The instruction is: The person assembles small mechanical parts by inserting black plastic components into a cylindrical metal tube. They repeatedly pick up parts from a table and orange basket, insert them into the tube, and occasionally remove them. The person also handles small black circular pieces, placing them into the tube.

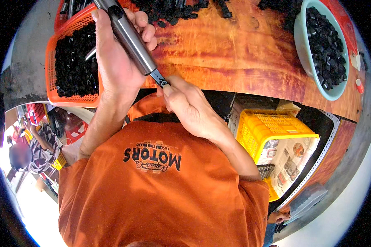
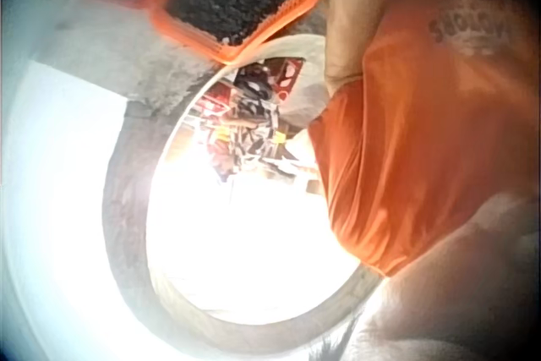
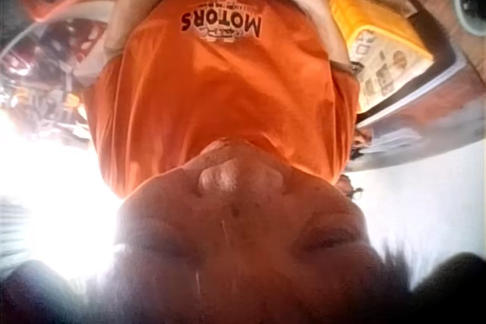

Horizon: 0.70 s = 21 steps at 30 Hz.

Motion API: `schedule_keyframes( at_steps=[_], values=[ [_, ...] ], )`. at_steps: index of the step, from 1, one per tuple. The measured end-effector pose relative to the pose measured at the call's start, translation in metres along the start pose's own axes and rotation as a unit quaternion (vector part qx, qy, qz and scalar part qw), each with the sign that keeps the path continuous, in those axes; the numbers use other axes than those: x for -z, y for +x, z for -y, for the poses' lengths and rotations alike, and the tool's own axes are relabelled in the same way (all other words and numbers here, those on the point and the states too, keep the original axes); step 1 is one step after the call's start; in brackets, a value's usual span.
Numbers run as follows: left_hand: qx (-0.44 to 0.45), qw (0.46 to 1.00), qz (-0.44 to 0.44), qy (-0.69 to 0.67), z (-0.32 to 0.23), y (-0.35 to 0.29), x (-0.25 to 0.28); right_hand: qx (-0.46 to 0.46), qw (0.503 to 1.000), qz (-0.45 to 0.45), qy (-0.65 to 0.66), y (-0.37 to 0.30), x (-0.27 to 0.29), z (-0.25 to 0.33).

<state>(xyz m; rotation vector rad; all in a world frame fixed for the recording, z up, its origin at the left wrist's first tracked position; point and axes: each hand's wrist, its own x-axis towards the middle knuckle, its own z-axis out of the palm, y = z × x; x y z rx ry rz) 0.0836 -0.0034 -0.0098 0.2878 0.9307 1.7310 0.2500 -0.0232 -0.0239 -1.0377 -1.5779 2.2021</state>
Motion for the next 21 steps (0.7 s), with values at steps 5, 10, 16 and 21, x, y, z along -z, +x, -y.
schedule_keyframes(
  at_steps=[5, 10, 16, 21],
  values=[
    [-0.051, 0.997, -0.052, 0.017, 0.002, -0.006, -0.018, 0.013, 1.000, -0.004, 0.024, 0.001, 0.000, 0.000],
    [-0.089, 0.988, -0.077, 0.098, 0.008, -0.004, -0.013, 0.017, 0.999, -0.011, 0.036, 0.000, -0.002, 0.003],
    [-0.075, 0.983, -0.025, 0.165, 0.014, -0.010, 0.004, 0.016, 0.999, 0.007, 0.046, 0.006, -0.006, -0.003],
    [-0.111, 0.970, -0.013, 0.216, 0.021, -0.018, 0.010, 0.036, 0.998, 0.009, 0.049, 0.005, -0.007, 0.001]
  ],
)
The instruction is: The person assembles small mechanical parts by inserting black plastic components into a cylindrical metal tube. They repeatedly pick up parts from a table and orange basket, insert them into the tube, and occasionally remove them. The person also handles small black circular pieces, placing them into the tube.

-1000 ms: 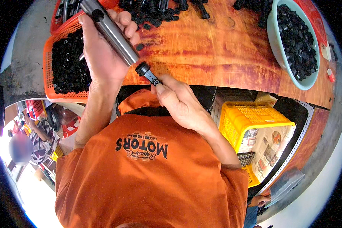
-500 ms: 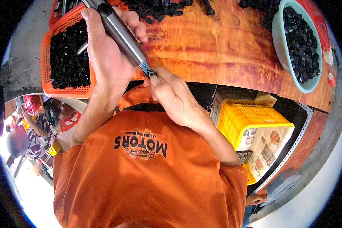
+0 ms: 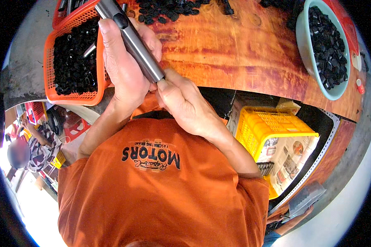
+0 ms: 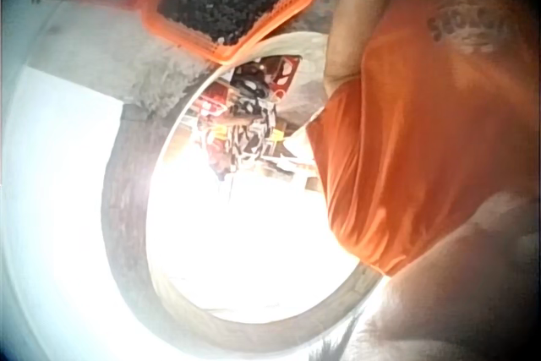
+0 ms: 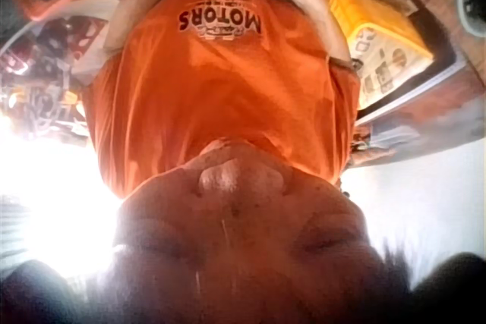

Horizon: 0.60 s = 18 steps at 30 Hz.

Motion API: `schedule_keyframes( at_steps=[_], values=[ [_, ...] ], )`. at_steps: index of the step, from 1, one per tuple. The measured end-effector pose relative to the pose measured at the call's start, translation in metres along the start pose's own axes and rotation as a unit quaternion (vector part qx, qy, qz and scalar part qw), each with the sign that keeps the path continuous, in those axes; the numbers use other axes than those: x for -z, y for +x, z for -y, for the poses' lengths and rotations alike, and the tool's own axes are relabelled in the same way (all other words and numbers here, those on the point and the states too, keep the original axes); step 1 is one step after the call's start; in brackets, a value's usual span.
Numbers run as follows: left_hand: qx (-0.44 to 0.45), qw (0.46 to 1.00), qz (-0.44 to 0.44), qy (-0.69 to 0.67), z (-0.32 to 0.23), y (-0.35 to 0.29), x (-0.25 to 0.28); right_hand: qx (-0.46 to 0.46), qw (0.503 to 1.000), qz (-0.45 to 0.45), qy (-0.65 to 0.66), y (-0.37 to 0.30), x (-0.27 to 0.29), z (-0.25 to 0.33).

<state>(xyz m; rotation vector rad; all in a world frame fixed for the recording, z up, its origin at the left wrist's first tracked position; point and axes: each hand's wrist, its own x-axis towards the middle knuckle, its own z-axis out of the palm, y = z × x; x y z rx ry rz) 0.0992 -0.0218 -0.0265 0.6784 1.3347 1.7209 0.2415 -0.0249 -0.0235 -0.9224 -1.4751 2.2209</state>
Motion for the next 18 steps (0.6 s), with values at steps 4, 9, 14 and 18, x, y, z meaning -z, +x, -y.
schedule_keyframes(
  at_steps=[4, 9, 14, 18],
  values=[
    [0.011, 1.000, -0.016, 0.020, -0.005, -0.002, -0.006, -0.028, 1.000, 0.000, 0.014, 0.000, -0.001, 0.001],
    [0.069, 0.995, -0.021, -0.067, -0.011, 0.010, 0.002, 0.013, 0.989, 0.040, 0.145, -0.004, 0.005, 0.004],
    [0.102, 0.973, -0.024, -0.208, -0.010, 0.029, 0.007, 0.282, 0.942, -0.166, -0.074, -0.003, -0.002, -0.018],
    [0.130, 0.958, -0.070, -0.247, -0.007, 0.027, -0.005, 0.497, 0.831, -0.206, -0.141, 0.019, 0.006, -0.027]
  ],
)
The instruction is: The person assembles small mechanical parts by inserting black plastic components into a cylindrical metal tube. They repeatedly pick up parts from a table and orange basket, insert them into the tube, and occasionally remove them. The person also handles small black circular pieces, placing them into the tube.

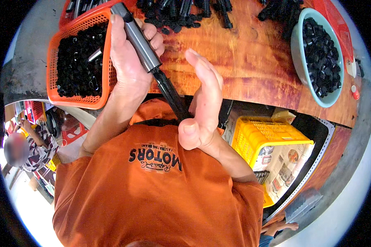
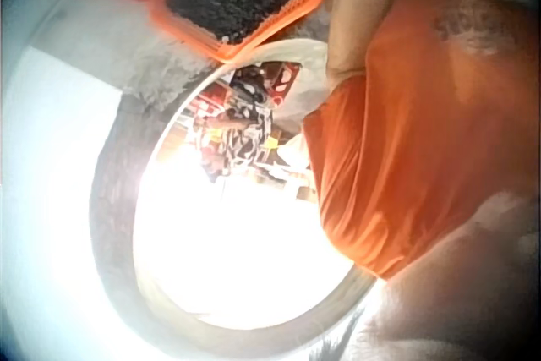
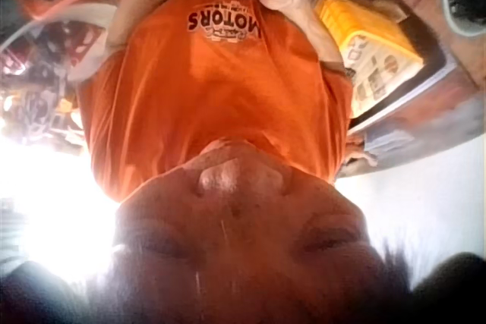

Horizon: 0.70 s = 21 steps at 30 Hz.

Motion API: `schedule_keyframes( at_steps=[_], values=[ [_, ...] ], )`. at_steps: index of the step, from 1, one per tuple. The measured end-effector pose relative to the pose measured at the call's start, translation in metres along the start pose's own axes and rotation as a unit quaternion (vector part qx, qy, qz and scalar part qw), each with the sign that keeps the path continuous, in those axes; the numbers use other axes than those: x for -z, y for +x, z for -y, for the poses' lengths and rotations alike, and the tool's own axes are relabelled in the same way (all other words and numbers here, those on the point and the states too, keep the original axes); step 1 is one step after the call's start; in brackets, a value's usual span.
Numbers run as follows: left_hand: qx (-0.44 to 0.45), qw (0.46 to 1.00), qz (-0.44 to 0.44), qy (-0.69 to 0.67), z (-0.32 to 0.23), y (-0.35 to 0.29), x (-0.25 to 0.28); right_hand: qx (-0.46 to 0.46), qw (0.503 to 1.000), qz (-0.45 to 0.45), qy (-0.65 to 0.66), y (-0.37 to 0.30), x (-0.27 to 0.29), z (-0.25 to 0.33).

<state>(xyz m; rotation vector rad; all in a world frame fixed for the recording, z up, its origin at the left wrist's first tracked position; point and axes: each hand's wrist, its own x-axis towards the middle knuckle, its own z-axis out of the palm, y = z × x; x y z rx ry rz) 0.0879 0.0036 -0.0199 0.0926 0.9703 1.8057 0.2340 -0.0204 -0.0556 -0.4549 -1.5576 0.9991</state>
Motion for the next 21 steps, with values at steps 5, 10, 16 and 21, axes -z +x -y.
schedule_keyframes(
  at_steps=[5, 10, 16, 21],
  values=[
    [-0.054, 0.997, 0.018, 0.052, -0.005, -0.003, -0.004, -0.011, 0.997, -0.073, -0.017, 0.005, -0.013, 0.004],
    [-0.069, 0.996, 0.008, 0.058, -0.013, -0.009, -0.009, -0.060, 0.992, -0.108, 0.006, 0.015, -0.021, 0.012],
    [-0.113, 0.991, 0.057, 0.036, -0.017, 0.002, -0.003, -0.118, 0.983, -0.142, -0.015, 0.011, -0.019, 0.009],
    [-0.075, 0.995, 0.058, -0.029, -0.046, 0.005, -0.006, 0.010, 0.977, -0.209, -0.032, 0.000, 0.019, 0.022]
  ],
)
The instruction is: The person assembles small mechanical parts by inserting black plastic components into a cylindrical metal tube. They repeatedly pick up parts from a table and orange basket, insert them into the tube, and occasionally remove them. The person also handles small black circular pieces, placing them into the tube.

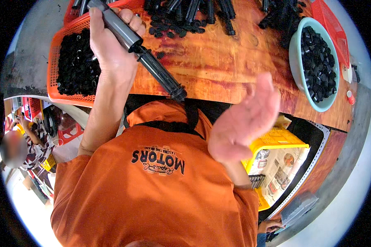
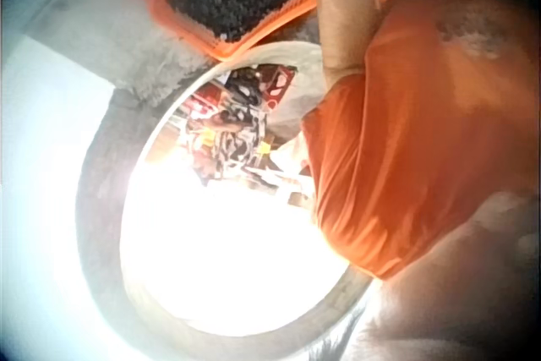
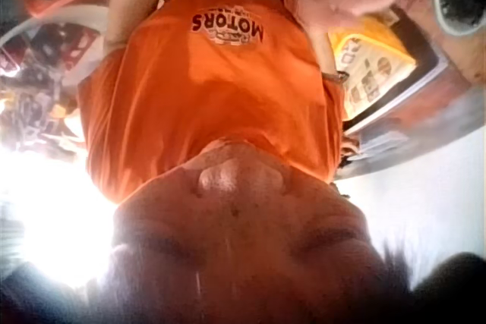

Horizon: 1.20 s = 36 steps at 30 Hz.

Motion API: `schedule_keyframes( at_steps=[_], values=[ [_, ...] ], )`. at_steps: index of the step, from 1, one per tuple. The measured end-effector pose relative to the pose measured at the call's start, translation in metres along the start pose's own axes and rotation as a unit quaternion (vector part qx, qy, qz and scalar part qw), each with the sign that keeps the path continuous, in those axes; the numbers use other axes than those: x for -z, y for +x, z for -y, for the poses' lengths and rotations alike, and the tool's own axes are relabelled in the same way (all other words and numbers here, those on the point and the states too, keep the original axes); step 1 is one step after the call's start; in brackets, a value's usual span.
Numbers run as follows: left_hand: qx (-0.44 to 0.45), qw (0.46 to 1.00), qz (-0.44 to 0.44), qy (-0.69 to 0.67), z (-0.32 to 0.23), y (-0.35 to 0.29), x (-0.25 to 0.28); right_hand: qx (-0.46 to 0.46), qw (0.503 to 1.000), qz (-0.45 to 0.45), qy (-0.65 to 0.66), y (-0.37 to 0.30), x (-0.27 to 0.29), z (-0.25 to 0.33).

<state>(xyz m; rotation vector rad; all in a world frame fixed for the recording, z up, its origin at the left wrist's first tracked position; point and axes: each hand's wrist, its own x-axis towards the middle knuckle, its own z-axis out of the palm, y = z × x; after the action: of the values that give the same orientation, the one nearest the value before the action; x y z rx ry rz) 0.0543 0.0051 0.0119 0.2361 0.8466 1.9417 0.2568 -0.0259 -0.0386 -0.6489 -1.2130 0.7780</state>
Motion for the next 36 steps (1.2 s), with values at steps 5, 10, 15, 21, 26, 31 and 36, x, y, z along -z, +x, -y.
schedule_keyframes(
  at_steps=[5, 10, 15, 21, 26, 31, 36],
  values=[
    [0.058, 0.990, -0.088, 0.090, 0.049, -0.009, -0.012, 0.188, 0.951, 0.222, -0.102, 0.017, -0.033, -0.029],
    [-0.004, 0.998, -0.051, 0.025, 0.041, -0.005, -0.001, 0.128, 0.972, 0.187, -0.056, 0.017, -0.044, -0.036],
    [-0.013, 0.999, -0.018, 0.030, 0.043, -0.017, -0.005, -0.126, 0.921, 0.321, -0.179, -0.012, -0.019, -0.001],
    [0.048, 0.998, 0.024, 0.017, 0.022, -0.015, 0.003, -0.020, 0.913, 0.336, -0.230, -0.010, -0.020, -0.007],
    [0.104, 0.993, -0.025, -0.048, 0.019, 0.000, 0.020, 0.097, 0.944, 0.267, -0.167, 0.008, -0.002, -0.006],
    [0.124, 0.983, -0.092, -0.098, 0.025, 0.006, 0.011, 0.273, 0.953, 0.121, -0.055, 0.044, 0.016, 0.017],
    [0.164, 0.981, 0.000, -0.101, 0.052, 0.016, 0.014, 0.307, 0.909, 0.209, -0.190, 0.042, -0.040, -0.032]
  ],
)
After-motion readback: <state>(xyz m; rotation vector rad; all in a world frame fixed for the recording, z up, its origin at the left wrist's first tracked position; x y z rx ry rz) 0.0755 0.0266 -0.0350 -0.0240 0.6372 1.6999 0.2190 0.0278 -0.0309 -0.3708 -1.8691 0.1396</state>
